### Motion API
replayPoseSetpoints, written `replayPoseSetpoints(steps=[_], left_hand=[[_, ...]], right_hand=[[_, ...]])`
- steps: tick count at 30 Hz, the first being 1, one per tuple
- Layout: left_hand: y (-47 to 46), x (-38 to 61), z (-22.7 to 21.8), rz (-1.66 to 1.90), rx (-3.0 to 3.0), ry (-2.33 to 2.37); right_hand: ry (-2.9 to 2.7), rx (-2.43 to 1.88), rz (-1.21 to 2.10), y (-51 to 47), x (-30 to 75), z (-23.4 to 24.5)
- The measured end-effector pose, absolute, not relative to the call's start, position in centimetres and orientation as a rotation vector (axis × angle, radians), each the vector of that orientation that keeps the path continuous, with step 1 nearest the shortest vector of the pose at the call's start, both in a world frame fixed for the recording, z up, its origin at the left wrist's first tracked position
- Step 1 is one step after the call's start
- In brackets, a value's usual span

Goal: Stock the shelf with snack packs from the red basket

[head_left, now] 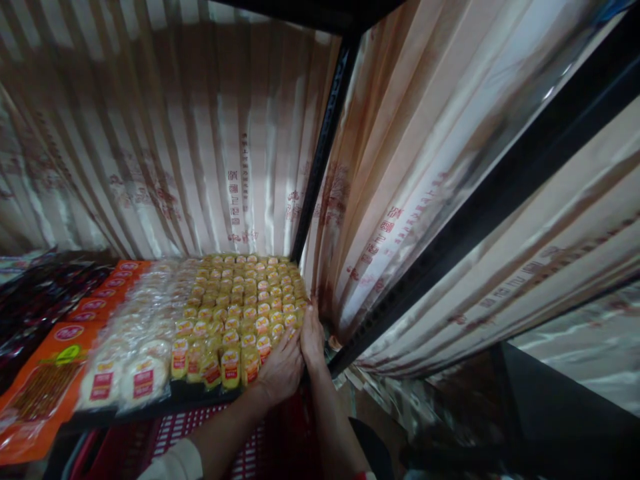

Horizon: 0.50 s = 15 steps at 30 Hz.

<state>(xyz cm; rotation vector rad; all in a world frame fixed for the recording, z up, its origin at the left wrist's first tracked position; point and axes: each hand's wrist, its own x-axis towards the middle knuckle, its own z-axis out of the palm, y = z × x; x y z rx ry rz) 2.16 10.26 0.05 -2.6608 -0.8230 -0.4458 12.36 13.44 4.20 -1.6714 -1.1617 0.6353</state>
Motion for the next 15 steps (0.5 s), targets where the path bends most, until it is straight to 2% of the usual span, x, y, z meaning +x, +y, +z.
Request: replayPoseSetpoints(steps=[8,15], left_hand=[[10.3,2.3,-0.2,-0.465,-2.628,-0.809],[10.5,2.2,0.0,-0.494,-2.573,-0.813]], right_hand=[[-1.016,-1.745,0.640,14.9,12.7,5.0],[-0.928,-1.752,0.780,17.1,13.4,5.3]])
